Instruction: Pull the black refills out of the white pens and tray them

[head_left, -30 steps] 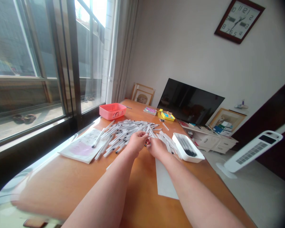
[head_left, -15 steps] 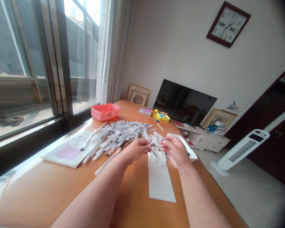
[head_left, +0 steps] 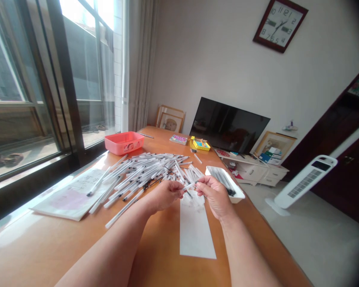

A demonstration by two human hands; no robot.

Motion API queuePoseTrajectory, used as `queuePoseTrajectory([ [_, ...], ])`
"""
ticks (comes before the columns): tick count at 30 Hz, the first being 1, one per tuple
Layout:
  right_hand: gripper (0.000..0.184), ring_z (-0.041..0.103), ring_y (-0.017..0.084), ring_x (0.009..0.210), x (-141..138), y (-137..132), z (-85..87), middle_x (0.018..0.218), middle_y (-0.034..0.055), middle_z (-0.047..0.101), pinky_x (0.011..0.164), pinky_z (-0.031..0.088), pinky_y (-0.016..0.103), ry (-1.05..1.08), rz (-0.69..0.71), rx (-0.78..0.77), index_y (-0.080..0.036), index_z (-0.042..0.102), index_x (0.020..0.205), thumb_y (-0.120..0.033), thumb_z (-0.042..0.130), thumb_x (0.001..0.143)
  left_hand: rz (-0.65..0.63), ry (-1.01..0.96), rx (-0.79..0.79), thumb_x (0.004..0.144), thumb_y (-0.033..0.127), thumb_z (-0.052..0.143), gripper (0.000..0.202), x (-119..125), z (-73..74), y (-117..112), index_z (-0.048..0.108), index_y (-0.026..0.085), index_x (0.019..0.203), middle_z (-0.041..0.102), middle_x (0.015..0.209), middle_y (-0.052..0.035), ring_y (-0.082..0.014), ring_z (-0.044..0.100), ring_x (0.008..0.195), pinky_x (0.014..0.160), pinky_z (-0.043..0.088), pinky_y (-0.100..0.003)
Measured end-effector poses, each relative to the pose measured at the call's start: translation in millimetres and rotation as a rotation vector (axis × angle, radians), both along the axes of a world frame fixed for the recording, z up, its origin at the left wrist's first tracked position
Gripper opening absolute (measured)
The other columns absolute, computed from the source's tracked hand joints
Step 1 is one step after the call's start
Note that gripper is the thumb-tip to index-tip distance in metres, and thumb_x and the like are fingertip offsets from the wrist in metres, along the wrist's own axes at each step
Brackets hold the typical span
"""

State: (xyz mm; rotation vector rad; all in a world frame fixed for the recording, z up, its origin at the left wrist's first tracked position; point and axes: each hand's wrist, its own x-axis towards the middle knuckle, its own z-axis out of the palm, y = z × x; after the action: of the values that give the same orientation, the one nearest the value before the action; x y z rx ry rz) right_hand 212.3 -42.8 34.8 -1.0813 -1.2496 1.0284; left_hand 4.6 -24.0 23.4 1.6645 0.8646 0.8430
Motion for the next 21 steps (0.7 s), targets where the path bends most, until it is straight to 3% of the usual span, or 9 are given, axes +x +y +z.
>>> queuePoseTrajectory([
  [6, 0.026, 0.06, 0.014, 0.069, -1.2, -1.2, 0.1, 0.075, 0.0005, 0.066, 0.066, 0.048, 0.027, -0.028, 0.003, -0.005, -0.018, 0.066, 0.092, -0.036, 0.076, 0.076, 0.077, -0.048, -0.037, 0.072, 0.043, 0.071, 0.024, 2.0, 1.8, -3.3, 0.069, 0.02, 0.068, 0.057, 0.061, -0.001, -0.0169, 0.048, 0.062, 0.06, 0.036, -0.028],
  [11, 0.024, 0.059, 0.014, 0.069, -2.2, -2.0, 1.0, 0.074, 0.0003, 0.066, 0.065, 0.047, 0.027, -0.048, 0.018, -0.001, -0.018, 0.066, 0.09, -0.034, 0.076, 0.076, 0.053, -0.075, -0.025, 0.071, 0.042, 0.072, 0.024, 1.9, 3.2, -4.3, 0.068, 0.019, 0.066, 0.056, 0.059, -0.001, -0.0173, 0.05, 0.063, 0.061, 0.039, -0.028],
  [21, 0.024, 0.059, 0.014, 0.068, -0.7, -3.2, -0.5, 0.074, -0.0001, 0.066, 0.065, 0.047, 0.027, -0.065, 0.044, -0.014, -0.018, 0.066, 0.091, -0.035, 0.076, 0.077, -0.01, -0.001, 0.017, 0.08, 0.045, 0.065, 0.028, -0.3, -6.3, 3.3, 0.073, 0.018, 0.081, 0.061, 0.071, -0.0022, -0.0165, 0.049, 0.067, 0.066, 0.038, -0.029],
])
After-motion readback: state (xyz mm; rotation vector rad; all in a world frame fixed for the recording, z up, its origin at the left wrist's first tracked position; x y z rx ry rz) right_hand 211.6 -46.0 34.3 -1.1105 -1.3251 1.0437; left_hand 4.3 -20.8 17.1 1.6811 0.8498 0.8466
